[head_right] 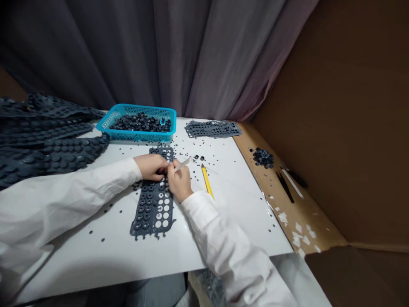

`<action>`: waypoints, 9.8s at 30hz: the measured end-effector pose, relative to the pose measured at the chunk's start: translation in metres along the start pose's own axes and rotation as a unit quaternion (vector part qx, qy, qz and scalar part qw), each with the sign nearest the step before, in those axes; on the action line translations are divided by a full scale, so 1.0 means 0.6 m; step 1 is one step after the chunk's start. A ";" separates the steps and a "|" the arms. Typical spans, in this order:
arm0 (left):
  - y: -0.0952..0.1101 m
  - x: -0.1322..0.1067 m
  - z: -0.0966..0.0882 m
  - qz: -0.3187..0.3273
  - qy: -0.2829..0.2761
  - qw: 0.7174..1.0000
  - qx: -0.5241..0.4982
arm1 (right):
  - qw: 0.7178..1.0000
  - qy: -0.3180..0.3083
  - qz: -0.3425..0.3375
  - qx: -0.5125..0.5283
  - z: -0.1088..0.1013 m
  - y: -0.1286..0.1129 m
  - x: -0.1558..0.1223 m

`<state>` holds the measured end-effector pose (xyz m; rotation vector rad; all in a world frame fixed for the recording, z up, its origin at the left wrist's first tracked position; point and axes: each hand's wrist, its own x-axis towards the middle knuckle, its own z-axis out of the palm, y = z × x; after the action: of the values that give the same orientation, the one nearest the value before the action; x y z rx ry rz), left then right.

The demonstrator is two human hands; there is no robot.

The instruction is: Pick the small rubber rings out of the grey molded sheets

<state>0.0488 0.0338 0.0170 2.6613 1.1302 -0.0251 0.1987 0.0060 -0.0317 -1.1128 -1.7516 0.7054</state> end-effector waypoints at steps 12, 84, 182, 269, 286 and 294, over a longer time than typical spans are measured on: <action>0.002 -0.006 0.020 0.004 0.008 1.000 0.004 | 1.000 0.007 -0.007 -0.003 0.001 -0.001 -0.001; -0.050 0.012 0.017 0.044 0.066 0.987 -0.139 | 0.997 0.002 0.048 -0.066 0.004 -0.007 0.013; -0.082 0.009 0.036 0.041 0.217 0.960 -0.173 | 0.952 0.110 0.116 0.260 -0.074 -0.022 0.083; -0.030 -0.046 0.006 -0.191 0.175 0.557 -0.789 | 0.967 0.085 0.141 0.195 0.018 0.021 0.047; 0.012 -0.034 0.005 -0.211 0.179 0.443 -0.853 | 0.965 0.107 0.111 0.213 0.006 0.006 0.043; 0.015 -0.036 0.005 -0.277 0.144 0.418 -0.853 | 0.980 0.041 -0.003 0.194 -0.009 -0.031 0.029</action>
<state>0.0404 0.0120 0.0184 0.3668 0.9545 0.9200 0.1937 0.0139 -0.0072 -0.8549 -1.4664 0.9366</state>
